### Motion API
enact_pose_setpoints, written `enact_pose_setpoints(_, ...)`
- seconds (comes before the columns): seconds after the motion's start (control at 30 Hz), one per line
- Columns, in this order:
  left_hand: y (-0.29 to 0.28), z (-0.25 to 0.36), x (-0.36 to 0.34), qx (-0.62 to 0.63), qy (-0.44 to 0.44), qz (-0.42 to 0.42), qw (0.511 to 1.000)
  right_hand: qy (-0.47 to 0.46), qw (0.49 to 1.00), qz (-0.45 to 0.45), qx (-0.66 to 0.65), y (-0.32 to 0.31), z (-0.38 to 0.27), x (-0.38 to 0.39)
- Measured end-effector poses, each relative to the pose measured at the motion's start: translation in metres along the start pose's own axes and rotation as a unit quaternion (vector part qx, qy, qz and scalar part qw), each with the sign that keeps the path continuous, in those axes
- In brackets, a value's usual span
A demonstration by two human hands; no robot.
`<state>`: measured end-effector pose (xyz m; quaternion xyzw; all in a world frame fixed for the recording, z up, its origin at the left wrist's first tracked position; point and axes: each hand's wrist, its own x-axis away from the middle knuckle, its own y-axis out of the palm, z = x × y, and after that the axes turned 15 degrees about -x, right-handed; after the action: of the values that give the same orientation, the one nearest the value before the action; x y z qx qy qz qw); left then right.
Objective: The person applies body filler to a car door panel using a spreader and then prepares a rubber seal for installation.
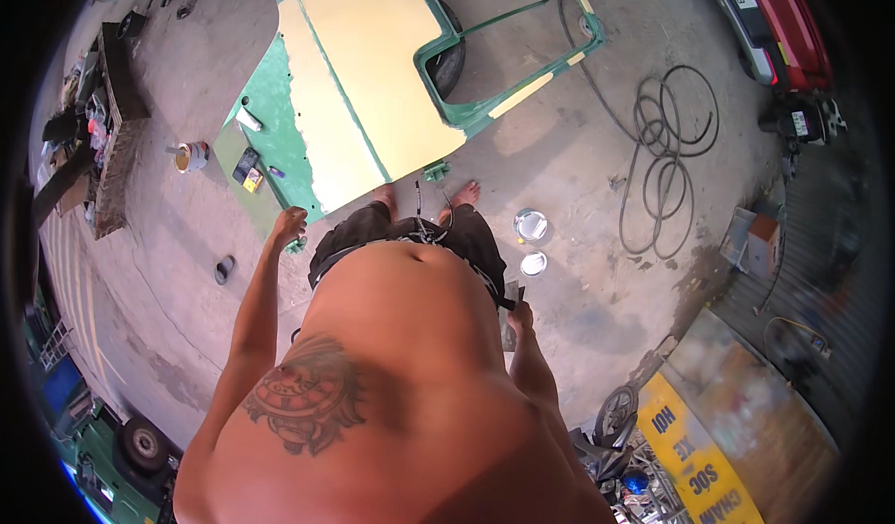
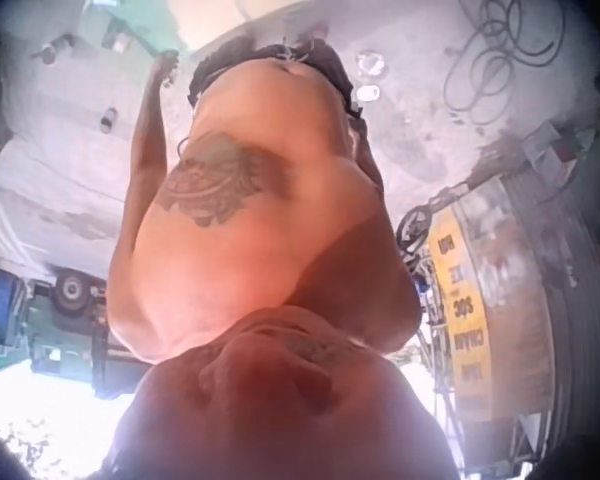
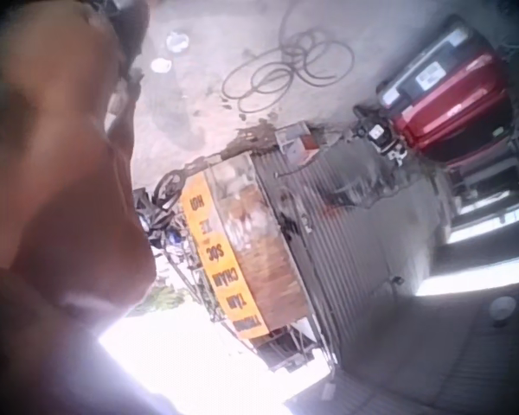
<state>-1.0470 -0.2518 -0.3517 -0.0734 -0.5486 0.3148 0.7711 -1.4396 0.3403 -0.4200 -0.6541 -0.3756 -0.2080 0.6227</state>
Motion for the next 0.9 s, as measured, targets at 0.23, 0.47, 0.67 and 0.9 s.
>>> enact_pose_setpoints(0.23,0.022,0.134,0.007,-0.031,0.091,-0.017,0.995,-0.044,0.987,0.089,-0.122,-0.166,-0.142,-0.082)
enact_pose_setpoints(0.47,0.050,0.264,0.089,0.085,0.149,-0.145,0.974,-0.220,0.823,-0.236,-0.468,-0.282,-0.381,-0.051)
enact_pose_setpoints(0.67,0.066,0.267,0.085,0.435,0.059,-0.191,0.878,-0.246,0.750,-0.449,-0.420,-0.261,-0.461,-0.034)
enact_pose_setpoints(0.9,0.069,0.178,0.036,0.419,-0.071,-0.078,0.902,-0.075,0.816,-0.338,-0.463,-0.221,-0.478,-0.117)
